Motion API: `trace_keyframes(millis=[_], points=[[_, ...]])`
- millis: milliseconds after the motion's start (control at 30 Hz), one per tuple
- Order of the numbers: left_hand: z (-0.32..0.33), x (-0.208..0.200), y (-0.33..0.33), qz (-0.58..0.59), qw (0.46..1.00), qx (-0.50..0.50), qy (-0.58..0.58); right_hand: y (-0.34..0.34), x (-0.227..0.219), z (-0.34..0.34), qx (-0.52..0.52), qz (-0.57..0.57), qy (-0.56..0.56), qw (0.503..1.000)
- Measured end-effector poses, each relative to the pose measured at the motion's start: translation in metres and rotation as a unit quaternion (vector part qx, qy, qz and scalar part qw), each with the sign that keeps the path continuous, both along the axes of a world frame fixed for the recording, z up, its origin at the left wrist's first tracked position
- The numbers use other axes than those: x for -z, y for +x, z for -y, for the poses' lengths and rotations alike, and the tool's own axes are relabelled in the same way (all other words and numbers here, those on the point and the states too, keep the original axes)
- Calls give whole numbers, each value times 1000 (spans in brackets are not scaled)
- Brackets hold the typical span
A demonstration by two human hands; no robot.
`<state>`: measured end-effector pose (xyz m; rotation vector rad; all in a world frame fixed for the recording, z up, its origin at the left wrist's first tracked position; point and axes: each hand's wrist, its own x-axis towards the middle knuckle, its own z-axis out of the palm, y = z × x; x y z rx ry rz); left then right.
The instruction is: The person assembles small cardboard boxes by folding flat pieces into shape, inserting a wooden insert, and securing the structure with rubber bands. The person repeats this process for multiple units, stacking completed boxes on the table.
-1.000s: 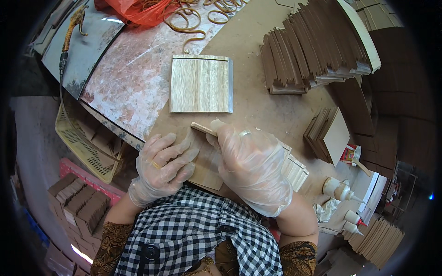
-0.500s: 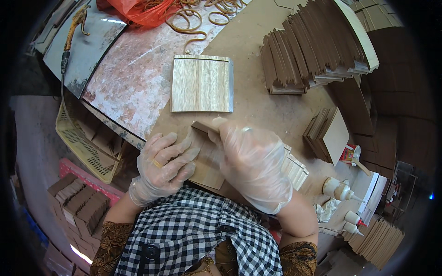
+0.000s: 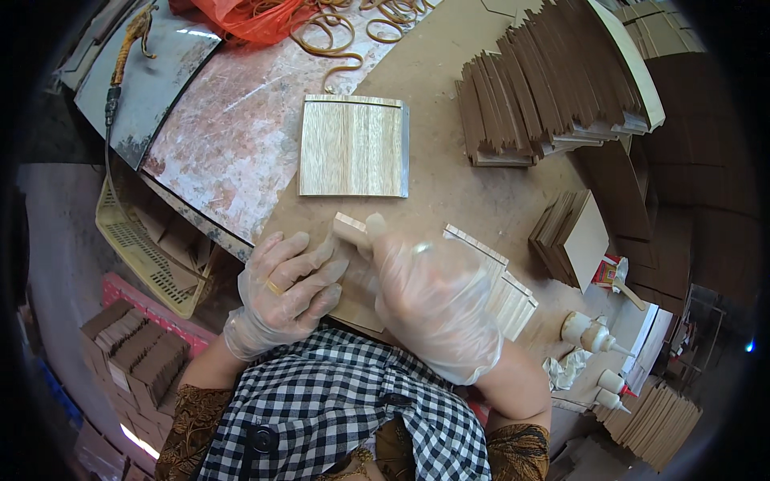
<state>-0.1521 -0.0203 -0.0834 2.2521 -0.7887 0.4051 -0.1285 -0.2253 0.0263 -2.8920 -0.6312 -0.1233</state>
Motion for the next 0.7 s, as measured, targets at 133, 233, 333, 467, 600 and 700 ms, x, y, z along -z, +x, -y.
trace_keyframes(millis=[133, 233, 333, 467, 600, 700], points=[[-2, -3, 1, -4, 1000, 1, 23, 3, 3, -1, -5, 22, 28, 999], [0, -2, -1, -3, 1000, -5, 17, 0, 4, 1, -14, 28, -9, 999], [-1, -4, -1, -4, 1000, -4, 20, -4, 9, 1, -13, 37, -7, 999], [-5, -15, 2, -44, 999, 19, -3, -4, 10, 1, -2, 35, 15, 999], [-5, -33, 30, 45, 995, 34, -78, -2, 8, -2, -20, 66, 25, 997], [11, -58, 63, 28, 989, 89, -114, 2, 8, 5, -39, 32, 61, 997]])
